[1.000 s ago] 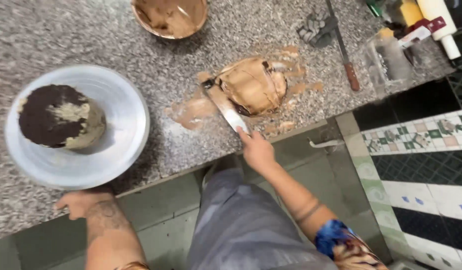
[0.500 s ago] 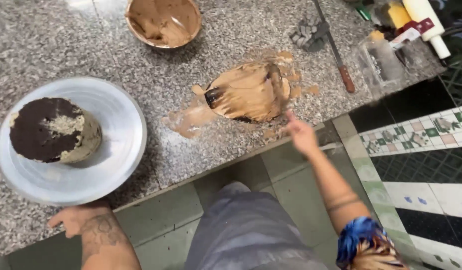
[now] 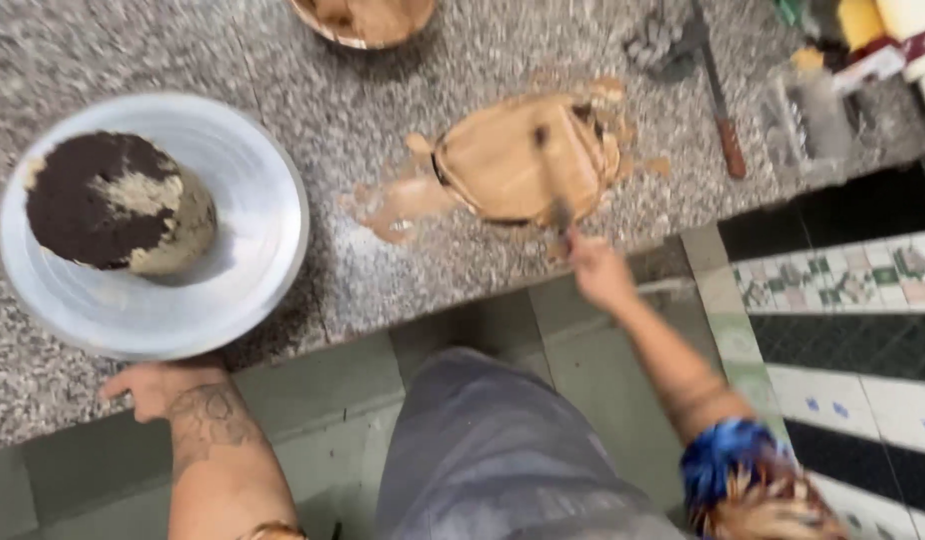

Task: The person mixes and spreads chocolate frosting on a granite countertop using a metal spatula and a wooden tool, then adds a small amount of white frosting and continues blending the mixtures by hand.

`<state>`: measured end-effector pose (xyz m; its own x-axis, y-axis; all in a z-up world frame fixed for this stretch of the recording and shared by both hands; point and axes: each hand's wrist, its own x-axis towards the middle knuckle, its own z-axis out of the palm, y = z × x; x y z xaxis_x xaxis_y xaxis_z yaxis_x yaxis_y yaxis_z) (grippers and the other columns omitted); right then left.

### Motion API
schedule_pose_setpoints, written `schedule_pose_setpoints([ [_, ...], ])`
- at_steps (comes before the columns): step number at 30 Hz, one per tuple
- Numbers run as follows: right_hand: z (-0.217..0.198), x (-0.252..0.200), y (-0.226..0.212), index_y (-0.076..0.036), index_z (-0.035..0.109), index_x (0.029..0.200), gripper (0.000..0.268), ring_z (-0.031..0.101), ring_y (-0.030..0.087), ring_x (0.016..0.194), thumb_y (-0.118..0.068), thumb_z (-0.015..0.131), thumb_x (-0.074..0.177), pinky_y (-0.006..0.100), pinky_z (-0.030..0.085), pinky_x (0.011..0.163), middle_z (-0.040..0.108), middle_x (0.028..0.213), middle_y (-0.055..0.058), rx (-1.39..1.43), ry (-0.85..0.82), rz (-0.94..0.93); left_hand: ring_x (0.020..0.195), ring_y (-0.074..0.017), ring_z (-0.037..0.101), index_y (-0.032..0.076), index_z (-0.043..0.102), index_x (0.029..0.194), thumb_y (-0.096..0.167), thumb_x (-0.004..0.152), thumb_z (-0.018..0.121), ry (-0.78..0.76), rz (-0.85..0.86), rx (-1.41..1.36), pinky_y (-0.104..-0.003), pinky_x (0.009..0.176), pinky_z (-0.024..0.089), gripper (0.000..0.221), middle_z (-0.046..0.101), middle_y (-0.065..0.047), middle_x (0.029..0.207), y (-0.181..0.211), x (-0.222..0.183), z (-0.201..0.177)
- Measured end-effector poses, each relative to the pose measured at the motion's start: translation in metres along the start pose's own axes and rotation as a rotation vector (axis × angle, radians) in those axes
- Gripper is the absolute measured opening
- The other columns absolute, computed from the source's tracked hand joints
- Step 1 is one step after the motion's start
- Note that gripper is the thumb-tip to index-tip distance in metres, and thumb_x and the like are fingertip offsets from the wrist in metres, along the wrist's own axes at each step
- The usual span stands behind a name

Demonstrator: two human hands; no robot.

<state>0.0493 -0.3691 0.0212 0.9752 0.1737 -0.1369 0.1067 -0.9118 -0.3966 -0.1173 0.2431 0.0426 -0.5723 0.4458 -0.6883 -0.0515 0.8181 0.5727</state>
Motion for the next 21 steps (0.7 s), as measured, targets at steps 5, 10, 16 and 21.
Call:
schedule_pose_setpoints([
  [5,-0.002,0.021,0.073,-0.006,0.069,0.127,0.027,0.070,0.031,0.105,-0.021,0.060,0.106,0.039,0.053,0.095,0.075,0.118,0.017,0.206,0.166,-0.227,0.113,-0.0342,0.070,0.010,0.064,0.126,0.068,0.090,0.042,-0.062,-0.062,-0.169,-0.053,0.096,0.060,0.071,0.075,-0.010,0.126,0.000,0.015,0.006],
  [10,-0.018,0.029,0.028,-0.016,0.065,0.134,0.034,0.071,0.035,0.091,-0.023,0.056,0.102,0.046,0.056,0.081,0.075,0.111,0.016,0.056,-0.097,0.011,0.117,-0.0320,0.070,0.006,0.065,0.131,0.071,0.091,0.042,0.116,0.006,-0.029,-0.048,0.104,0.056,0.079,0.074,-0.011,0.128,-0.004,0.015,0.020],
  [16,-0.047,-0.003,-0.022,-0.038,0.060,0.138,0.045,0.072,0.039,0.083,-0.027,0.056,0.095,0.052,0.058,0.070,0.068,0.115,0.019,-0.564,-0.089,-0.009,0.114,-0.0308,0.073,0.006,0.060,0.132,0.067,0.090,0.039,-0.053,-0.021,-0.104,-0.050,0.096,0.064,0.077,0.075,-0.009,0.125,0.000,-0.005,0.001],
  [21,-0.018,0.010,0.019,-0.027,0.056,0.150,0.046,0.072,0.038,0.096,-0.025,0.060,0.105,0.050,0.057,0.080,0.074,0.110,0.017,-0.159,0.161,-0.241,0.115,-0.0307,0.070,0.008,0.060,0.131,0.067,0.090,0.042,-0.035,0.019,-0.075,-0.049,0.101,0.057,0.074,0.072,-0.008,0.127,-0.004,0.016,0.003],
])
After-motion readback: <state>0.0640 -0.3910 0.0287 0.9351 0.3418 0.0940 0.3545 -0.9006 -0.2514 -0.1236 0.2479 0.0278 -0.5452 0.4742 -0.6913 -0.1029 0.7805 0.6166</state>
